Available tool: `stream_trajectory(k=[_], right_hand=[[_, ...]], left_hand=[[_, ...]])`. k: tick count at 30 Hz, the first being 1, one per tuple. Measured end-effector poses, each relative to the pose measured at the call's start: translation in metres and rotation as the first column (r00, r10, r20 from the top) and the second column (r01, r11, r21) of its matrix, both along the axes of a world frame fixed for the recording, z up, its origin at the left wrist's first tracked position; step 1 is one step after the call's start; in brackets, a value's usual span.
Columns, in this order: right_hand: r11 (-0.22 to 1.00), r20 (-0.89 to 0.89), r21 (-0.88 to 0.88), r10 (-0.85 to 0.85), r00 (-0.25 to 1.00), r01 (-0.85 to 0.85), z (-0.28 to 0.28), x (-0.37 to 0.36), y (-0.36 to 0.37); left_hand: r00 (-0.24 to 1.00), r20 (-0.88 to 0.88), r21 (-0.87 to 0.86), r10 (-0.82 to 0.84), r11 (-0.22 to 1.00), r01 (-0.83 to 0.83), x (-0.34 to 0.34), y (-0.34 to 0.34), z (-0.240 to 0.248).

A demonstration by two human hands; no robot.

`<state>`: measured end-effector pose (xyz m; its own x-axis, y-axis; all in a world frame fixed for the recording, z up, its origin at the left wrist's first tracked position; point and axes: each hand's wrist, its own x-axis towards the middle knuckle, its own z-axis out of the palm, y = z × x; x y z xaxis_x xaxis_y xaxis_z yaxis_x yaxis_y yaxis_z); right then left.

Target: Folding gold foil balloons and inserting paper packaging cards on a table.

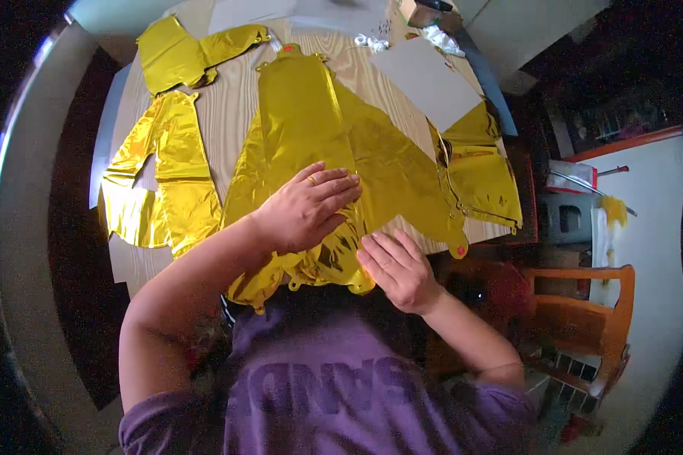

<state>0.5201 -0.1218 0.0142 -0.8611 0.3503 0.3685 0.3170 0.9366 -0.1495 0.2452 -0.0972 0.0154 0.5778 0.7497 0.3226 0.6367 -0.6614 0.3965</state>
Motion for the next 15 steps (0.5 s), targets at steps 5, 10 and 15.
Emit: stream_trajectory(k=[5,10,15], right_hand=[[0.999,-0.003,0.035,0.02,1.0,-0.019,0.013,-0.006,0.005],[0.995,0.07,-0.014,0.098,0.993,-0.097,0.026,-0.006,0.016],[0.869,0.049,-0.483,0.147,0.988,-0.106,0.066,-0.016,0.044]], left_hand=[[0.996,0.091,-0.055,-0.007,0.998,0.012,-0.005,0.004,0.002],[0.943,0.271,-0.032,0.191,0.981,-0.19,-0.023,0.01,0.023],[0.963,0.123,0.091,0.239,0.964,-0.251,-0.041,0.016,-0.002]])
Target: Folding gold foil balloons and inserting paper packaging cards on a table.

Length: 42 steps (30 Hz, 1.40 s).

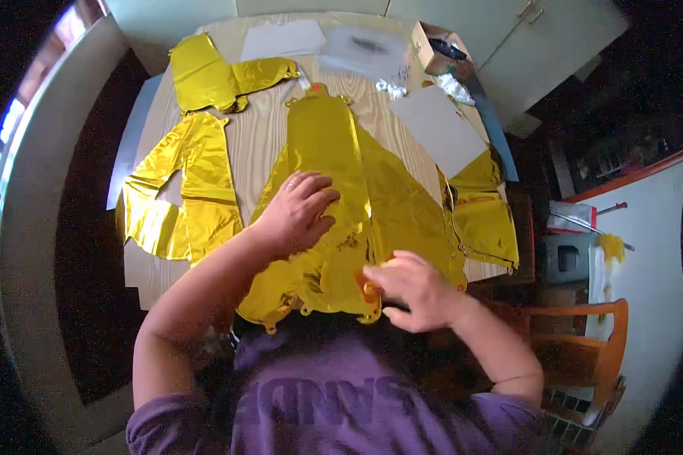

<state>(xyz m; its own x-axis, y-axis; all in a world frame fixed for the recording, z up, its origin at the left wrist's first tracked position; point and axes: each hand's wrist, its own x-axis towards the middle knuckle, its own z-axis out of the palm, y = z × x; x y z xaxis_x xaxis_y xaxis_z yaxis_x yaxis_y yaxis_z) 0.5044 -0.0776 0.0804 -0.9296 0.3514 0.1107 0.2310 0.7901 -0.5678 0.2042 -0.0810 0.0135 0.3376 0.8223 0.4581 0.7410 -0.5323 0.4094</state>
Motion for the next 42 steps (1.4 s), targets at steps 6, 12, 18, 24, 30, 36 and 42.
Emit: stream_trajectory(k=[6,12,18,24,30,36,42], right_hand=[[0.831,-0.002,-0.214,-0.526,0.85,0.514,-0.004,-0.036,0.106],[0.78,0.033,0.121,-0.621,0.783,0.614,-0.042,-0.065,0.175],[0.763,0.178,0.096,-0.646,0.743,0.64,-0.018,-0.081,0.161],[0.686,-0.065,0.336,-0.667,0.742,0.646,-0.032,-0.082,0.157],[0.734,0.398,-0.09,-0.593,0.7,0.673,-0.022,-0.08,0.183],[0.657,0.079,0.528,-0.669,0.739,0.538,-0.012,-0.095,0.149],[0.64,0.028,0.615,-0.602,0.798,0.461,-0.012,-0.098,0.149]], left_hand=[[0.999,-0.001,-0.004,0.044,0.999,-0.044,0.001,-0.005,-0.002],[0.999,0.001,-0.01,0.039,0.999,-0.039,0.002,-0.003,-0.001],[0.999,-0.005,-0.024,0.044,0.999,-0.044,0.0,-0.006,0.0],[0.999,-0.004,-0.031,0.043,0.999,-0.043,-0.001,-0.006,0.001],[0.999,-0.009,-0.032,0.052,0.998,-0.052,-0.001,-0.006,0.001],[0.998,-0.007,-0.028,0.057,0.998,-0.058,-0.001,-0.007,0.0],[0.998,-0.001,-0.058,0.063,0.996,-0.063,0.0,-0.007,0.002]])
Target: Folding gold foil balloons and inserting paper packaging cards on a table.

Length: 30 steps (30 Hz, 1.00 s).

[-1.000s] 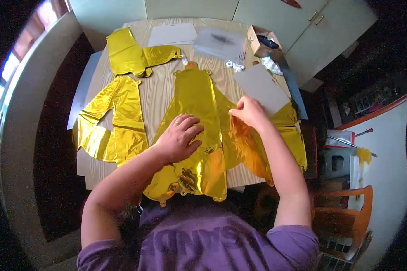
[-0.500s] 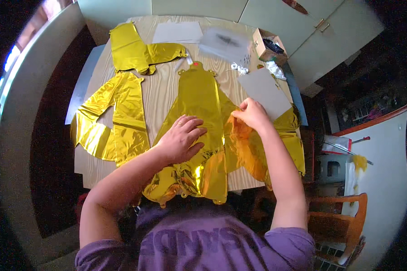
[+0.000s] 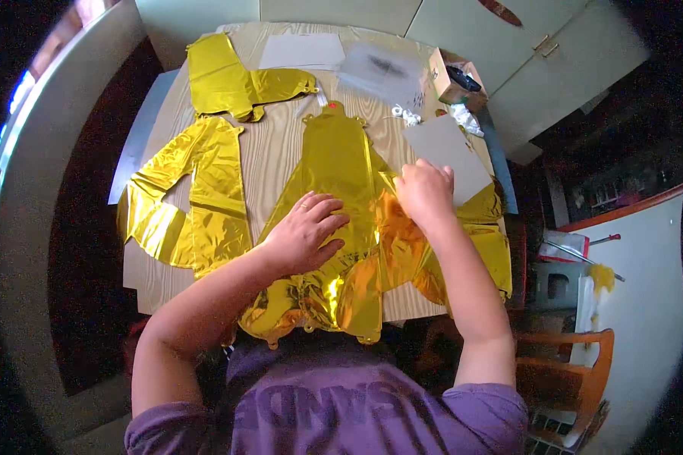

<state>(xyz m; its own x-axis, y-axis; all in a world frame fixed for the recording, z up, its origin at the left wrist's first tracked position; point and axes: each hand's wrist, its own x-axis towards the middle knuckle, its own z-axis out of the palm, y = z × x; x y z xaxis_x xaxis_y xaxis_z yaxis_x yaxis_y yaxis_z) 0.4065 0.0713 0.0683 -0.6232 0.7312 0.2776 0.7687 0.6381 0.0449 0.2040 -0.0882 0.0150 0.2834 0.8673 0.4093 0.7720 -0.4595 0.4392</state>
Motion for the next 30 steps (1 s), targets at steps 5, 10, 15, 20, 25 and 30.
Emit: stream_trajectory(k=[5,10,15,20,25,30], right_hand=[[0.548,-0.401,-0.805,-0.221,0.889,-0.226,0.0,-0.005,0.034],[0.547,-0.584,-0.686,-0.023,0.811,-0.479,-0.021,-0.017,0.008],[0.859,-0.358,0.006,0.48,0.801,-0.512,-0.034,0.007,0.002],[0.866,-0.175,-0.079,0.476,0.862,-0.494,-0.052,0.009,-0.003],[0.855,-0.126,-0.112,0.493,0.861,-0.506,-0.057,0.009,0.001],[0.851,-0.101,-0.205,0.473,0.875,-0.483,-0.049,0.016,0.002]], left_hand=[[1.0,0.008,0.041,-0.017,0.999,0.016,0.001,0.001,0.002],[1.0,0.009,-0.015,-0.001,1.0,0.001,0.0,0.0,0.003],[1.0,0.007,-0.029,-0.012,1.0,0.013,-0.001,0.001,0.003],[1.0,0.009,-0.036,-0.013,0.999,0.013,0.0,0.0,0.004],[0.999,0.001,-0.02,-0.035,0.999,0.035,-0.002,0.001,0.002],[0.969,0.248,0.116,0.017,0.992,-0.047,-0.008,-0.004,0.009]])
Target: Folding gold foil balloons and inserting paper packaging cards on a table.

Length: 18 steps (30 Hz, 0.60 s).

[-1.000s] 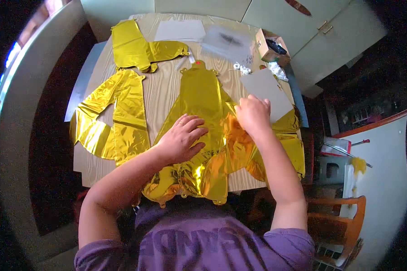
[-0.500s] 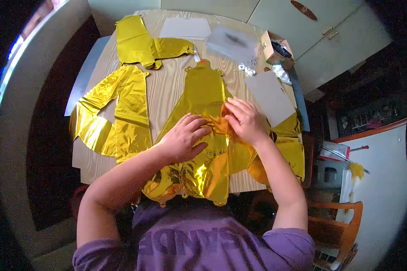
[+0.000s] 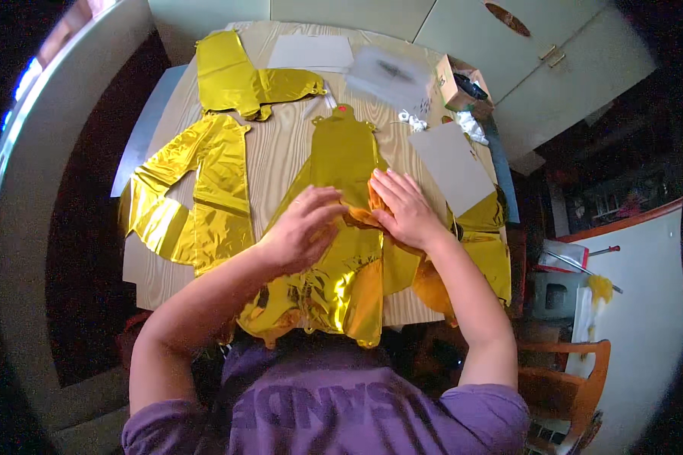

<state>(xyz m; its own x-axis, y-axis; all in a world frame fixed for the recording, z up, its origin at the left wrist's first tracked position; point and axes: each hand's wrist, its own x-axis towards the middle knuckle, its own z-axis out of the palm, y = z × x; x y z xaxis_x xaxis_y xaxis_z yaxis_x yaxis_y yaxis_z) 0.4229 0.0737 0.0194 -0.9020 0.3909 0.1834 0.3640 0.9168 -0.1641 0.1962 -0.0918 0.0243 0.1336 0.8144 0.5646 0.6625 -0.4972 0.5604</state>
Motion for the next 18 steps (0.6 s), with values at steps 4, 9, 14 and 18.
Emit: stream_trajectory(k=[4,9,14,18], right_hand=[[1.0,0.034,0.004,-0.011,0.999,0.011,0.005,0.01,0.007],[0.999,0.014,-0.033,0.014,1.0,-0.014,0.006,0.007,0.01],[0.999,0.016,-0.04,0.021,1.0,-0.02,0.005,0.003,0.007],[1.0,0.032,-0.024,0.017,0.999,-0.016,0.008,0.006,0.007]], left_hand=[[0.994,0.03,-0.031,0.107,0.994,-0.106,-0.029,-0.021,0.002],[0.987,-0.12,-0.03,0.11,0.993,-0.114,-0.042,-0.046,-0.01],[0.991,-0.073,-0.086,0.111,0.989,-0.117,-0.04,-0.045,-0.006],[0.992,-0.072,-0.11,0.106,0.987,-0.114,-0.043,-0.042,-0.003]])
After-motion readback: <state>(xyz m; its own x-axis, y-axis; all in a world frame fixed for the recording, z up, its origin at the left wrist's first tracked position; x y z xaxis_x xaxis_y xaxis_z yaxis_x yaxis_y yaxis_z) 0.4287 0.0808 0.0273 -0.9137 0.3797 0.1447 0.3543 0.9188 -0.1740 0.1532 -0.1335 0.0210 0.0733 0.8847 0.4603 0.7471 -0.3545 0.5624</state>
